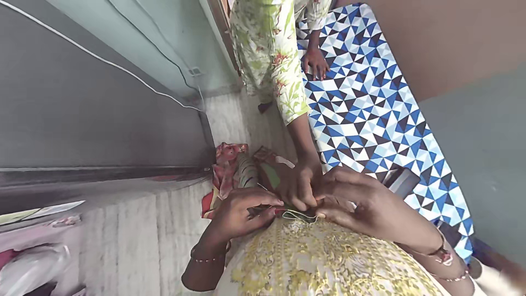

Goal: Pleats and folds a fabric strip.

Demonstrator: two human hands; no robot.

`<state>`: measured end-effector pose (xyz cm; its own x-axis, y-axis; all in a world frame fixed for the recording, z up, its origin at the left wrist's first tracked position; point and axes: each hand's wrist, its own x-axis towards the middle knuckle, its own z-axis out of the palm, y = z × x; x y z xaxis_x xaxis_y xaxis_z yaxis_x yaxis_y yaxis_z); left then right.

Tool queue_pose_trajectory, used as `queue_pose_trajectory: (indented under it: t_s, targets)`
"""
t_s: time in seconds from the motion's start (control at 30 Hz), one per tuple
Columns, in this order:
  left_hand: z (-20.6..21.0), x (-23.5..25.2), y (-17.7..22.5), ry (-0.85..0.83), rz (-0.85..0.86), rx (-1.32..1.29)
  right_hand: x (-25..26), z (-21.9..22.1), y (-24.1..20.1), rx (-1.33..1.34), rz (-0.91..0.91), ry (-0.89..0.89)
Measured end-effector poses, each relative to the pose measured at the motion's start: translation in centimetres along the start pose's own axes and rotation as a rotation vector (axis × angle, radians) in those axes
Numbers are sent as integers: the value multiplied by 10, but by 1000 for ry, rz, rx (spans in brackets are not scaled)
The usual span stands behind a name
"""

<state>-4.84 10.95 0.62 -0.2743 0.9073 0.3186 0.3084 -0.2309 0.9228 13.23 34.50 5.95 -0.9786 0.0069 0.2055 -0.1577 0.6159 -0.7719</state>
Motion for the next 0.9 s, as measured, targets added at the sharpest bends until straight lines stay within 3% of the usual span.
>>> queue_pose_trajectory:
  t_s: [0.13,0.4,0.7,0.8,0.9]
  targets:
    - [-4,-2,-4,-52,-28,-48,1,-4,-2,38,-8,-32]
    - [-1,-7,-8,-47,-90,-147,2,-27,-6,4,23,181]
    - [1,-5,-8,-72,-54,-119,0,-22,-5,27,4,182]
    - [1,1,-6,-107,-31,-98,-1,-22,-7,37,-13,128]
    - [1,4,-5,-137,-39,-84,1,-17,-12,17,-41,-37]
